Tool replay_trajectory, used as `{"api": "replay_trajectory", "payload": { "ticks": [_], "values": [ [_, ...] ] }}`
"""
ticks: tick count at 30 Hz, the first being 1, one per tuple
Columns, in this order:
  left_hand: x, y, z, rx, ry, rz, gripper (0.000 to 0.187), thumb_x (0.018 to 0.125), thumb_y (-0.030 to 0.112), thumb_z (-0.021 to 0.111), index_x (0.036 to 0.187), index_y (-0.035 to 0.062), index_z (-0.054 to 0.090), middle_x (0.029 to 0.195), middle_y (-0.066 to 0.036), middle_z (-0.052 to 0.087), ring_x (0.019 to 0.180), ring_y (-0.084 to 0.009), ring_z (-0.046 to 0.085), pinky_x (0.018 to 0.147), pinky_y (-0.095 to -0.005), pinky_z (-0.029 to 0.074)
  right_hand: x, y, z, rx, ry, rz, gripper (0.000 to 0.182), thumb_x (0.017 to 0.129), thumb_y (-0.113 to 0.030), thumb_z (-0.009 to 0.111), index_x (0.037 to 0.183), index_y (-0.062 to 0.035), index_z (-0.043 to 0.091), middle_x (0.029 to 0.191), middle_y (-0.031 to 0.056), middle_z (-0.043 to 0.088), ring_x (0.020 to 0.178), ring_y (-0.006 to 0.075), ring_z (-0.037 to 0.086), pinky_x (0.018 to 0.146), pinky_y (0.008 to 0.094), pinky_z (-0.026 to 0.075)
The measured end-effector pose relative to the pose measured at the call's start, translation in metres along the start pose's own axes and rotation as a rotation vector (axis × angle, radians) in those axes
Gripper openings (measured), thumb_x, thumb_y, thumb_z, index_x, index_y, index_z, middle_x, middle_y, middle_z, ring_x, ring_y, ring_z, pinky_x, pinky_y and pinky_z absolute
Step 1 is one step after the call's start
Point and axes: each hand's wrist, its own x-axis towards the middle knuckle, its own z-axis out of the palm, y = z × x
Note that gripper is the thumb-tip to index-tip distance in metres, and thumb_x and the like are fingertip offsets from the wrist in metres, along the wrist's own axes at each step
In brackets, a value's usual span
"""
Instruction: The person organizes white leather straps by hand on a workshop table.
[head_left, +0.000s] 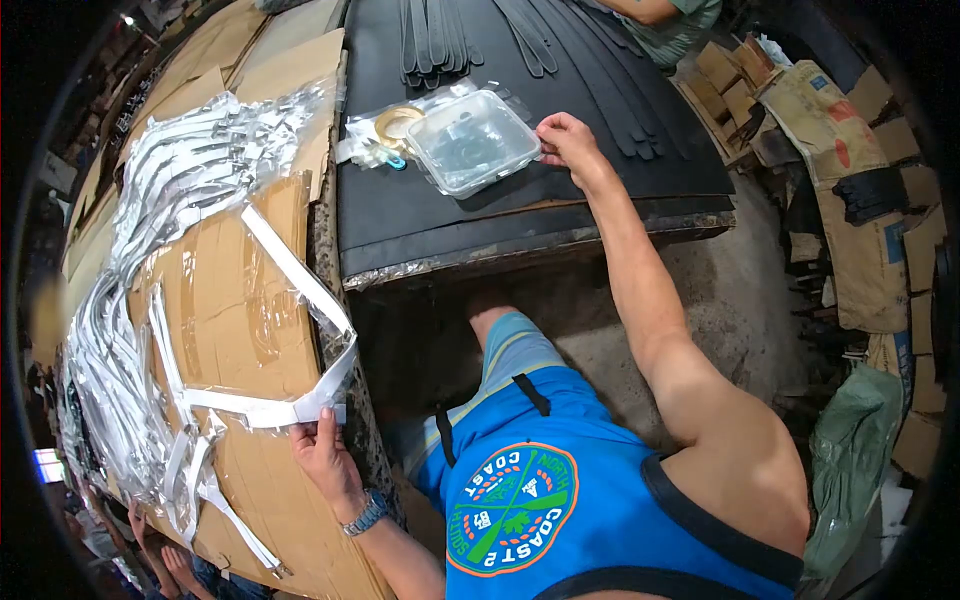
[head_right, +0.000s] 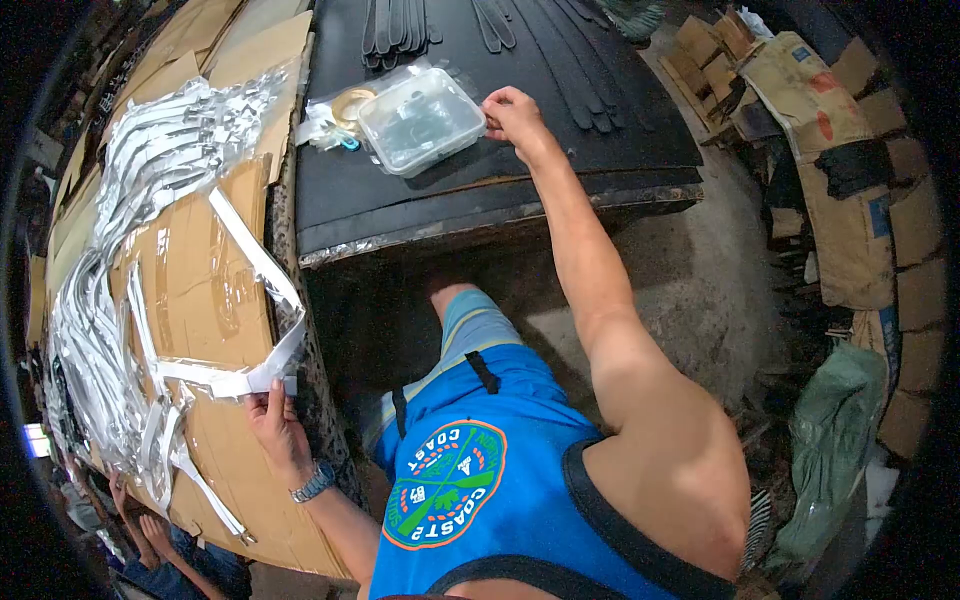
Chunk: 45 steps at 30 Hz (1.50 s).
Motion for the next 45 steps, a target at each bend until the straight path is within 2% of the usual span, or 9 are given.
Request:
{"api": "replay_trajectory", "payload": {
  "ticks": [3,8,9,12,16,18,20,37,45],
  "values": [
    [0.0,0.001,0.0,0.002,0.015,-0.026,0.027,0.091,0.0,0.062,0.117,0.0027,0.055,0.108,-0.005,0.062,0.096,-0.012,0.06,0.082,-0.0251,0.05,-0.009,-0.004,-0.004,0.248,-0.066,-0.007,0.015,0.091,-0.022,0.061,0.096,-0.0073,0.06,0.091,0.0041,0.066,0.079,0.0163,0.063,0.073,0.0353,0.056],
    [0.0,0.0,-0.01,0.007,0.048,-0.112,0.021,0.095,0.011,0.059,0.115,0.0049,0.057,0.107,-0.006,0.063,0.095,-0.013,0.061,0.081,-0.0288,0.05,-0.043,-0.036,-0.006,-0.021,0.128,-0.194,0.022,0.092,-0.027,0.062,0.1,-0.0067,0.062,0.095,0.0052,0.064,0.082,0.0175,0.062,0.073,0.0341,0.054],
    [0.002,-0.016,-0.025,-0.104,0.014,-0.129,0.02,0.097,0.017,0.057,0.114,0.0059,0.057,0.106,-0.006,0.063,0.095,-0.0136,0.061,0.081,-0.0302,0.05,-0.06,-0.048,0.004,-0.07,0.152,-0.2,0.025,0.091,-0.028,0.062,0.105,-0.007,0.064,0.088,0.0021,0.061,0.077,0.0133,0.059,0.067,0.0296,0.05],
    [-0.003,-0.001,-0.013,-0.266,0.039,-0.143,0.033,0.101,0.036,0.048,0.111,0.0065,0.058,0.107,-0.007,0.064,0.1,-0.017,0.061,0.084,-0.0352,0.051,-0.144,-0.053,0.046,0.138,-0.39,-0.164,0.05,0.09,-0.035,0.064,0.129,-0.0041,0.054,0.076,0.0,0.056,0.063,0.0051,0.05,0.055,0.0197,0.041],
    [0.003,-0.003,-0.009,-0.386,-0.015,-0.105,0.052,0.1,0.048,0.045,0.121,0.0013,0.053,0.112,-0.012,0.064,0.103,-0.0205,0.062,0.088,-0.035,0.05,-0.256,-0.029,0.126,0.307,-0.998,0.15,0.077,0.089,-0.034,0.065,0.148,-0.0019,0.027,0.079,0.0043,0.061,0.064,0.0058,0.052,0.054,0.0181,0.041],
    [0.001,0.004,-0.002,-0.378,0.002,-0.093,0.056,0.099,0.051,0.044,0.121,0.0002,0.053,0.113,-0.013,0.064,0.104,-0.0208,0.062,0.089,-0.0349,0.05,-0.286,-0.032,0.16,0.308,-1.164,0.381,0.082,0.089,-0.033,0.065,0.151,-0.0057,0.02,0.083,0.0061,0.063,0.067,0.0069,0.054,0.057,0.0185,0.043],
    [-0.001,0.008,0.003,-0.364,0.012,-0.083,0.058,0.098,0.052,0.044,0.12,-0.0006,0.053,0.113,-0.013,0.064,0.104,-0.0209,0.062,0.089,-0.0348,0.05,-0.305,-0.021,0.184,0.405,-1.275,0.453,0.082,0.09,-0.035,0.064,0.152,-0.0059,0.017,0.083,0.008,0.062,0.064,0.0074,0.052,0.057,0.0198,0.043],
    [-0.002,0.007,0.001,-0.195,-0.012,-0.057,0.066,0.097,0.057,0.042,0.122,-0.0022,0.053,0.116,-0.018,0.064,0.105,-0.0245,0.063,0.088,-0.037,0.052,-0.295,-0.007,0.213,0.393,-1.291,0.54,0.069,0.091,-0.033,0.06,0.146,-0.0061,0.028,0.085,0.0049,0.058,0.067,0.0083,0.053,0.054,0.0205,0.038],
    [-0.005,0.005,0.004,-0.165,0.017,-0.016,0.029,0.095,0.02,0.06,0.117,0.0004,0.057,0.107,-0.01,0.066,0.094,-0.0144,0.064,0.08,-0.028,0.052,-0.294,-0.006,0.213,0.41,-1.299,0.575,0.065,0.093,-0.029,0.06,0.145,-0.0071,0.028,0.085,0.0037,0.059,0.068,0.0075,0.053,0.056,0.0207,0.04]
  ]
}}
